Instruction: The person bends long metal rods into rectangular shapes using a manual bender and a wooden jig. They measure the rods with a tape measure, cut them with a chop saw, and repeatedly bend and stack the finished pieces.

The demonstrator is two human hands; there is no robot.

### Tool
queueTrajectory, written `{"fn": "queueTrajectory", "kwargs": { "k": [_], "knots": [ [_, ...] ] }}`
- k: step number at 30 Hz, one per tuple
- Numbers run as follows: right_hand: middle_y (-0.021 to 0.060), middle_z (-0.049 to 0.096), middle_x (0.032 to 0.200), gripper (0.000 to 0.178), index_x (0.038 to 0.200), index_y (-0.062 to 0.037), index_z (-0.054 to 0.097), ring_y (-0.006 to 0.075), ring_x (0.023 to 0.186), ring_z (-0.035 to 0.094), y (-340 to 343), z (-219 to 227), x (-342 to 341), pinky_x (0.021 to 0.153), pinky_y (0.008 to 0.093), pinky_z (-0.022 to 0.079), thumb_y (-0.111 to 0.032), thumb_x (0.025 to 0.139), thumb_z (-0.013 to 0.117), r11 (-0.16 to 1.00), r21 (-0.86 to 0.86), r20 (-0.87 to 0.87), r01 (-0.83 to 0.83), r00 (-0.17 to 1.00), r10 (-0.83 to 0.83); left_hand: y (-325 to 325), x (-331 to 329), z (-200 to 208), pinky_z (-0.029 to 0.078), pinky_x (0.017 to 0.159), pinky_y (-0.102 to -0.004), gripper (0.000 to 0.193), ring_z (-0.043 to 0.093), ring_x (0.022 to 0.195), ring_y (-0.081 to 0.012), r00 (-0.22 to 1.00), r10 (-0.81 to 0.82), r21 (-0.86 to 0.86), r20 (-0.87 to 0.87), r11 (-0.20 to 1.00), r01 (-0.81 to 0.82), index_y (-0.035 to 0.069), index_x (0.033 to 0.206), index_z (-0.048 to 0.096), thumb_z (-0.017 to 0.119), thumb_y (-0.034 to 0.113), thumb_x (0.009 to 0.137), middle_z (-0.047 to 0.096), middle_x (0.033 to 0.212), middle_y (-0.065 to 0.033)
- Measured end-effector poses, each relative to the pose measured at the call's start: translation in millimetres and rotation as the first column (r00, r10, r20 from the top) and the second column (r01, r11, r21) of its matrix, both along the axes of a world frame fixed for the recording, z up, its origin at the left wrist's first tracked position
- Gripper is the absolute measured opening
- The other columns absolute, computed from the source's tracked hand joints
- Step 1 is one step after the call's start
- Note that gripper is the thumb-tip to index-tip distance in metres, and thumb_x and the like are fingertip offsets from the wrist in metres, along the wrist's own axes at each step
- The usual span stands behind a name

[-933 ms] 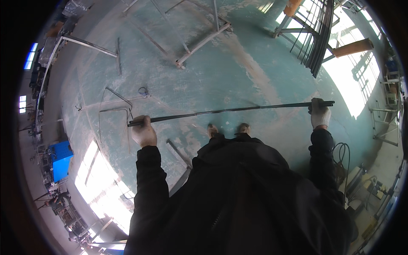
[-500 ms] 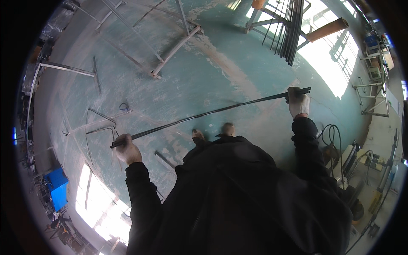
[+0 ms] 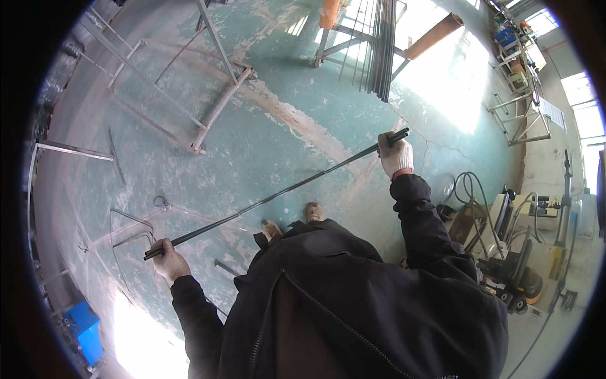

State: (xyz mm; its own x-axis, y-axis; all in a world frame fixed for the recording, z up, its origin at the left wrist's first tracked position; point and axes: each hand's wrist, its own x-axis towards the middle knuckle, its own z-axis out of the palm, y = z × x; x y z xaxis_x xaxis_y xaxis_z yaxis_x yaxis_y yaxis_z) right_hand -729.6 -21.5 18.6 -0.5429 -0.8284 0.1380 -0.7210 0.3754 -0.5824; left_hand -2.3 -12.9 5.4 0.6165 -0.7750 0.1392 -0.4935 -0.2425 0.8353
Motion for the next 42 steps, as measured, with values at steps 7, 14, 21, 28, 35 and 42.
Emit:
{"fn": "queueTrajectory", "kwargs": {
  "k": [7, 14, 21, 28, 35, 42],
  "knots": [
    [0.0151, 0.077, 0.076, 0.038, 0.096, -0.0011, 0.079, 0.029, 0.074, 0.08, 0, 0, 0, 0.072, 0.0418, 0.061, -0.035, 0.11, 0.068, 1.0, 0.008, 0.026, 0.009, 1.0, -0.009, 1, -1, 2, 0.058, 0.096, -0.0435, 0.023, 0.075, 0.103, -0.0294, 0.995, 0.009, 0.131, 0.103, 0.991, -0.023, -0.003, 0.113, 0.078, 0.074, 0.019, 0.108, 0.081, 0.111, -0.0154],
    [0.0153, 0.077, 0.075, 0.039, 0.095, -0.0015, 0.078, 0.0295, 0.074, 0.08, 1, 3, 2, 0.073, 0.042, 0.061, -0.036, 0.11, 0.067, 1.0, 0.011, 0.025, 0.008, 1.0, -0.008, 4, 1, -4, 0.058, 0.099, -0.0426, 0.022, 0.075, 0.105, -0.029, 0.998, 0.029, 0.11, 0.053, 0.993, -0.035, -0.005, 0.114, 0.077, 0.073, 0.016, 0.107, 0.081, 0.112, -0.0157],
    [0.0154, 0.076, 0.073, 0.043, 0.089, -0.0012, 0.078, 0.03, 0.073, 0.08, 0, 6, 4, 0.072, 0.0427, 0.061, -0.037, 0.11, 0.067, 0.999, 0.038, 0.008, 0.016, 1.0, -0.016, 5, -8, 0, 0.058, 0.098, -0.0423, 0.019, 0.074, 0.102, -0.0276, 1.0, 0.008, 0.02, 0.027, 1.0, -0.009, -0.003, 0.11, 0.077, 0.073, 0.015, 0.106, 0.079, 0.108, -0.0144],
    [0.016, 0.076, 0.073, 0.044, 0.09, -0.0007, 0.078, 0.0302, 0.071, 0.079, 2, 2, 4, 0.071, 0.0434, 0.06, -0.037, 0.11, 0.067, 1.0, 0.008, 0.024, 0.022, 0.999, -0.022, 9, -11, 4, 0.057, 0.094, -0.0434, 0.017, 0.073, 0.099, -0.0278, 0.992, 0.023, 0.095, 0.125, 0.995, -0.036, -0.001, 0.107, 0.077, 0.074, 0.015, 0.106, 0.078, 0.104, -0.0136],
    [0.0146, 0.076, 0.073, 0.041, 0.092, 0.0003, 0.078, 0.0272, 0.07, 0.078, 3, 2, 3, 0.071, 0.0415, 0.06, -0.035, 0.11, 0.068, 1.0, 0.007, 0.046, 0.026, 0.999, -0.026, 8, -1, -12, 0.056, 0.092, -0.0422, 0.012, 0.071, 0.097, -0.0262, 0.998, 0.027, 0.056, 0.052, 0.998, -0.03, -0.001, 0.106, 0.076, 0.075, 0.011, 0.105, 0.075, 0.102, -0.0117],
    [0.0136, 0.077, 0.073, 0.04, 0.094, 0.0007, 0.079, 0.0252, 0.071, 0.079, 4, 4, 4, 0.071, 0.0406, 0.061, -0.034, 0.11, 0.069, 0.999, 0.005, 0.051, 0.033, 0.998, -0.033, 9, 1, -18, 0.056, 0.092, -0.0423, 0.012, 0.069, 0.096, -0.0259, 0.999, 0.019, 0.033, 0.051, 0.999, -0.02, -0.001, 0.105, 0.074, 0.075, 0.011, 0.106, 0.073, 0.1, -0.011]
  ]
}}
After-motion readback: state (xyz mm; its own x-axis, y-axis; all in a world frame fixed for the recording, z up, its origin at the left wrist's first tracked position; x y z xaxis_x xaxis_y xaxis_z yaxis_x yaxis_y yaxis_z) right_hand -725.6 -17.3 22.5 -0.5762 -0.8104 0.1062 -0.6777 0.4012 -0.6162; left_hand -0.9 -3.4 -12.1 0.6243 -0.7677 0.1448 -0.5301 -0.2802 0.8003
